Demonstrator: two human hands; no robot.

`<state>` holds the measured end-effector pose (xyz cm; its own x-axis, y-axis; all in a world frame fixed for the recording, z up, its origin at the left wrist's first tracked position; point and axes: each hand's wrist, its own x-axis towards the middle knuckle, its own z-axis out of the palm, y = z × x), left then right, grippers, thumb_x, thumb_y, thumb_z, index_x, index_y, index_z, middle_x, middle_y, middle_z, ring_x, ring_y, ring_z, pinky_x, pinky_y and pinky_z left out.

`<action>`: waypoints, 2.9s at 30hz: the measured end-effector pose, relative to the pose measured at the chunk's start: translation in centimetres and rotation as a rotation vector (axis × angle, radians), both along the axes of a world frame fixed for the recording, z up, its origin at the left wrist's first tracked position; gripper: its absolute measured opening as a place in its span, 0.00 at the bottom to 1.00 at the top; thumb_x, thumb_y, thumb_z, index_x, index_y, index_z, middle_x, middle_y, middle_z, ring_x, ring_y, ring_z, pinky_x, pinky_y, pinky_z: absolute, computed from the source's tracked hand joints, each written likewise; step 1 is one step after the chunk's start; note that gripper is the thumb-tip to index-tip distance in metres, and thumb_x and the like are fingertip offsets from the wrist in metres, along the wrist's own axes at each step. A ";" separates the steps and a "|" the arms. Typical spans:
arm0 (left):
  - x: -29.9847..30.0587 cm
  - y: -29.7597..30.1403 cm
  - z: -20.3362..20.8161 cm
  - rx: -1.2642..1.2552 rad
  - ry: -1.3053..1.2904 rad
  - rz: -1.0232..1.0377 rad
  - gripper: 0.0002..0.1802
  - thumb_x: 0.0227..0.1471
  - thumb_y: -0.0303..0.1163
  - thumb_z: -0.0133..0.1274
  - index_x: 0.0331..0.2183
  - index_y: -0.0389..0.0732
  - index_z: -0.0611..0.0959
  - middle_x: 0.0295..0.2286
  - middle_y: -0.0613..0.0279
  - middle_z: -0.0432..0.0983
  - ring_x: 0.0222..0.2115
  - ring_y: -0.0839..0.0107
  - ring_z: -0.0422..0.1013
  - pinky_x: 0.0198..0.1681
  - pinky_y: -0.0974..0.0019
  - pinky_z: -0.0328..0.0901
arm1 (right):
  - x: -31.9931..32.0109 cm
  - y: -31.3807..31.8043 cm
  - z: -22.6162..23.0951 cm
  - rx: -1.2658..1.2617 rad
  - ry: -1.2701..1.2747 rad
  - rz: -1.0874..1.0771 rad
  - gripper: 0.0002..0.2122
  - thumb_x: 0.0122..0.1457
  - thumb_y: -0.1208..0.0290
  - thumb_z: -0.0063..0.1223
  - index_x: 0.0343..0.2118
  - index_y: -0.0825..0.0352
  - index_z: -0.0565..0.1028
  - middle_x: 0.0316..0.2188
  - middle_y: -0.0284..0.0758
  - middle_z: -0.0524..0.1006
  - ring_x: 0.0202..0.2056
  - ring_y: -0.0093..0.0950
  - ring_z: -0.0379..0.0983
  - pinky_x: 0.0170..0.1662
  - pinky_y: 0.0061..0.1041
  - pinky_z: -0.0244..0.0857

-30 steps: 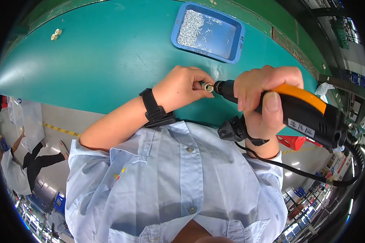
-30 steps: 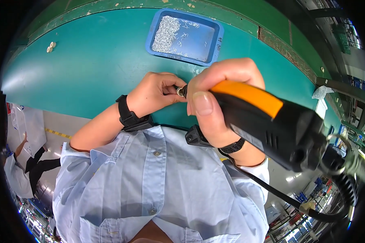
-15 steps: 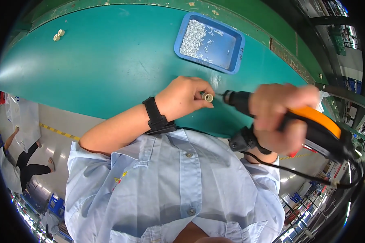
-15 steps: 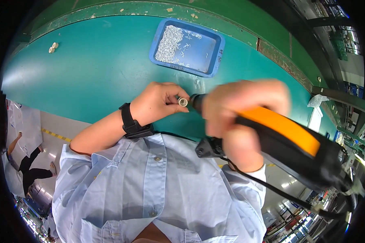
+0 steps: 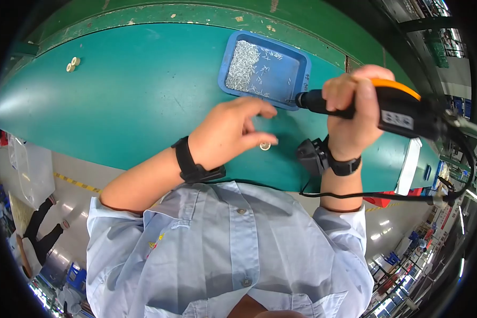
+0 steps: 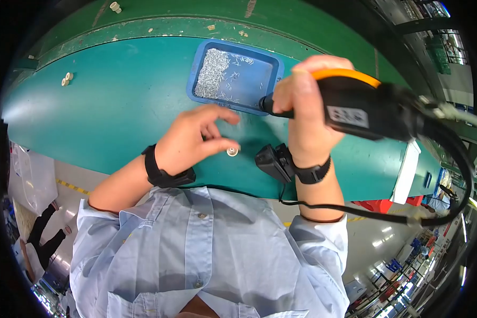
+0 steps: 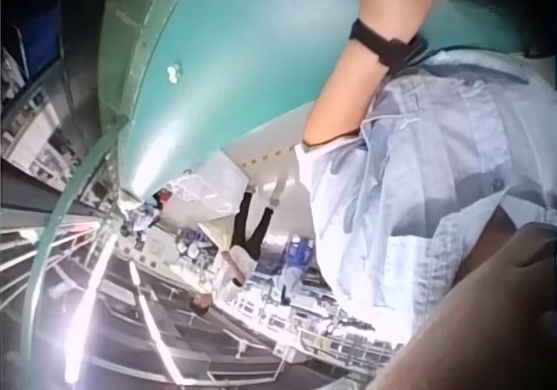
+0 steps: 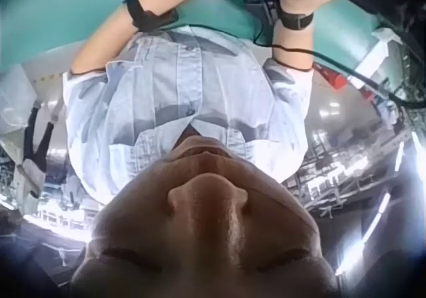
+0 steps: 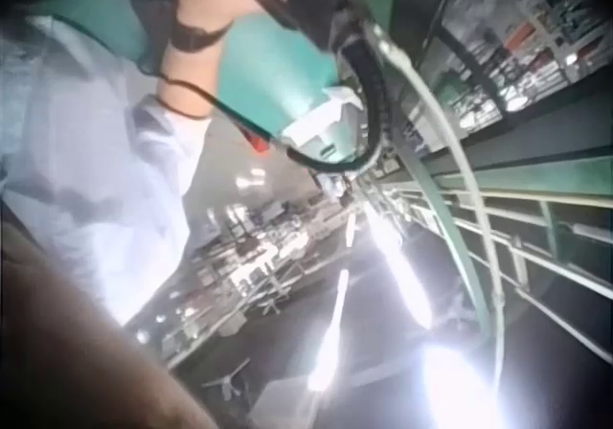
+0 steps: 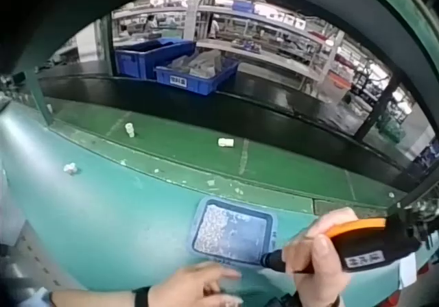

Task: The person picks up a white plastic component, inserts a metal pin from a blue tray into it, and drives the pin in using a power screwdriver, repeating this for several components.

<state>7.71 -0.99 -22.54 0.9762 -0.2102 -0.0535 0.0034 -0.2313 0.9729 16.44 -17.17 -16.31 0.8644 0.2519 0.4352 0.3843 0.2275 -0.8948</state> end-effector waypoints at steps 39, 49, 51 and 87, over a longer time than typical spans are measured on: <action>-0.1 -0.6 0.6 0.212 -0.569 0.103 0.05 0.37 0.30 0.59 0.21 0.43 0.79 0.22 0.69 0.70 0.25 0.67 0.68 0.30 0.64 0.61 | -4.9 -2.5 4.2 0.184 -0.130 0.472 0.13 0.58 0.59 0.42 0.39 0.63 0.62 0.19 0.27 0.65 0.20 0.17 0.61 0.27 0.20 0.55; -0.1 -0.4 0.5 0.256 -0.523 0.005 0.08 0.34 0.31 0.61 0.21 0.44 0.79 0.22 0.69 0.70 0.26 0.67 0.68 0.33 0.65 0.61 | -4.1 -2.5 3.8 0.134 -0.107 0.538 0.13 0.57 0.61 0.43 0.38 0.64 0.61 0.18 0.28 0.65 0.17 0.17 0.60 0.24 0.19 0.55; -0.1 -0.7 0.4 0.216 -0.481 -0.021 0.08 0.34 0.31 0.61 0.22 0.43 0.79 0.22 0.67 0.70 0.27 0.66 0.68 0.35 0.65 0.62 | -4.2 -2.4 3.6 0.131 -0.100 0.537 0.13 0.57 0.61 0.43 0.38 0.64 0.61 0.18 0.28 0.65 0.16 0.17 0.60 0.23 0.19 0.55; -0.9 -0.8 -2.0 0.078 -0.106 -0.022 0.12 0.36 0.23 0.60 0.28 0.38 0.76 0.24 0.57 0.72 0.24 0.62 0.70 0.27 0.63 0.65 | -5.9 1.4 2.1 -0.158 0.083 0.213 0.12 0.54 0.63 0.49 0.32 0.65 0.62 0.13 0.27 0.63 0.11 0.19 0.58 0.18 0.21 0.54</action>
